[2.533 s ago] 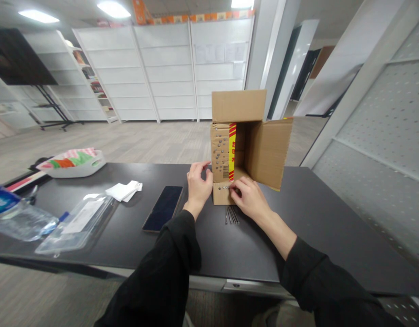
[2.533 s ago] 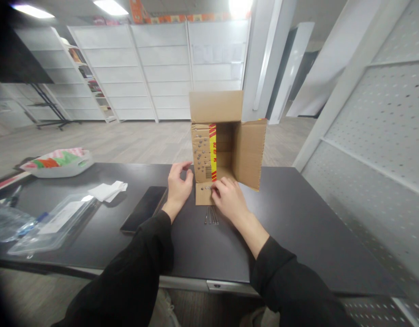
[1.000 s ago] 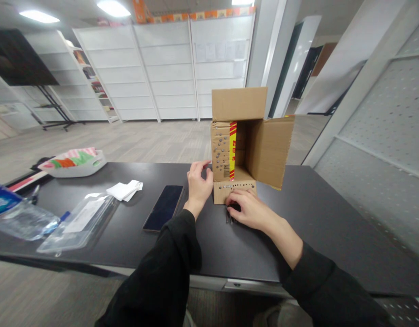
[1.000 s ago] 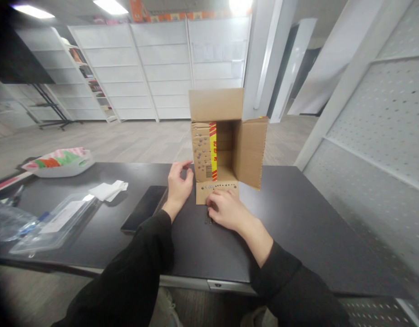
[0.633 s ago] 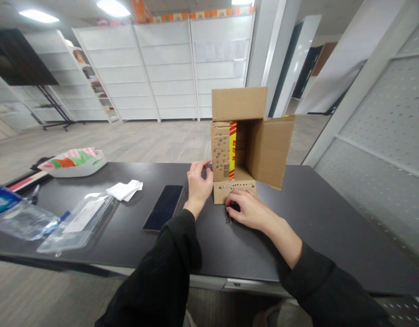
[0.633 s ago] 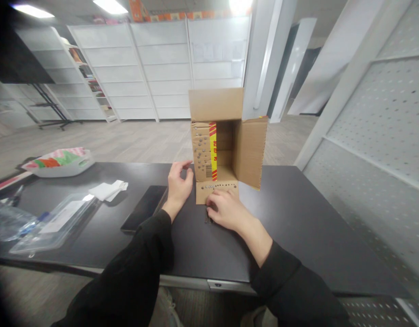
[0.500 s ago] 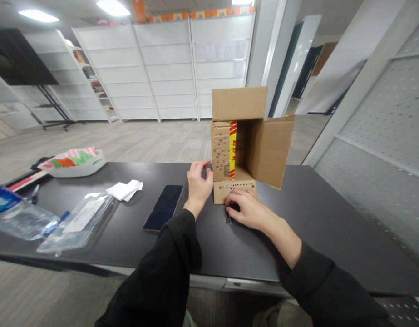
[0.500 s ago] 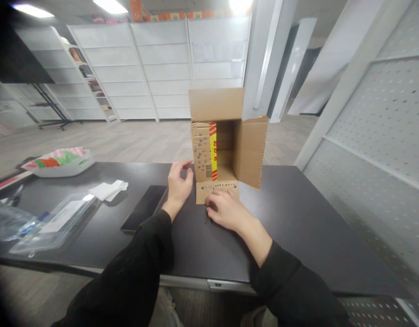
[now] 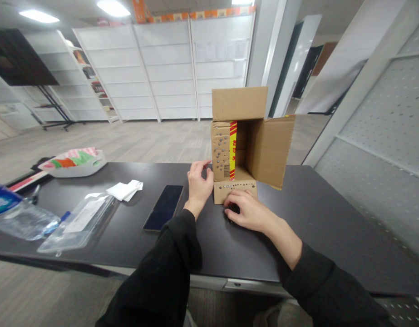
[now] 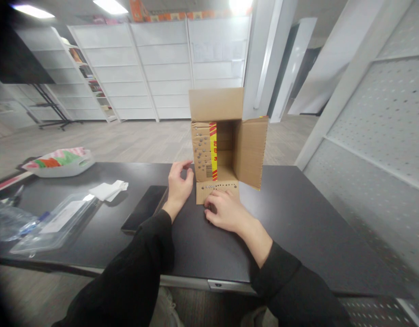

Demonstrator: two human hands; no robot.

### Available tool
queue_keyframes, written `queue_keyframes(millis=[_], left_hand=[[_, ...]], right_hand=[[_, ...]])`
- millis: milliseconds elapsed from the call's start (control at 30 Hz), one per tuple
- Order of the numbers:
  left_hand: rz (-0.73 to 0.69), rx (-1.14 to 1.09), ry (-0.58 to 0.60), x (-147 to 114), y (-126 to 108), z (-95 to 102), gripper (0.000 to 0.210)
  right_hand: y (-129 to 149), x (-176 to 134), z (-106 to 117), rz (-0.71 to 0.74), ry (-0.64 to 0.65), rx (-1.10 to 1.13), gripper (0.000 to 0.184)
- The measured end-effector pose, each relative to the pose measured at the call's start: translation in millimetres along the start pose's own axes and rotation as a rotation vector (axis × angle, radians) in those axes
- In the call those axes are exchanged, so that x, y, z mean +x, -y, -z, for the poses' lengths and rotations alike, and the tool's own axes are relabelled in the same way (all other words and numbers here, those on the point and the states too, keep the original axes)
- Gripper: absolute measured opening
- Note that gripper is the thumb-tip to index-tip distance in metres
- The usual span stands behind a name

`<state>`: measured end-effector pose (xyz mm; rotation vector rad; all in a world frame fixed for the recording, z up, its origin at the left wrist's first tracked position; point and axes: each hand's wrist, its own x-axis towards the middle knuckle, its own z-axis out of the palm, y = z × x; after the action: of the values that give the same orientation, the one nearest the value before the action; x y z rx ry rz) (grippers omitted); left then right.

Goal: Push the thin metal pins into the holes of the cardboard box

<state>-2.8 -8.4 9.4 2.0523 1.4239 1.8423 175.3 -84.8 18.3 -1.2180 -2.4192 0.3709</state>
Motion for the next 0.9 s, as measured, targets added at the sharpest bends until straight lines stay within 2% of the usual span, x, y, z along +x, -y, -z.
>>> queue_keyframes(millis=[167, 400, 900], left_hand=[[0.006, -0.002, 0.004, 0.1, 0.0, 0.0, 0.026], [0.023, -0.007, 0.010, 0.2, -0.6, 0.3, 0.026], [0.009, -0.004, 0.000, -0.3, 0.0, -0.1, 0.025]], right_hand=[[1.9, -2.4, 7.0, -0.002, 0.024, -0.017, 0.016], [2.8, -6.2, 12.5, -0.015, 0.084, -0.020, 0.038], [-1.1, -6.7, 10.9, -0.020, 0.121, -0.040, 0.050]])
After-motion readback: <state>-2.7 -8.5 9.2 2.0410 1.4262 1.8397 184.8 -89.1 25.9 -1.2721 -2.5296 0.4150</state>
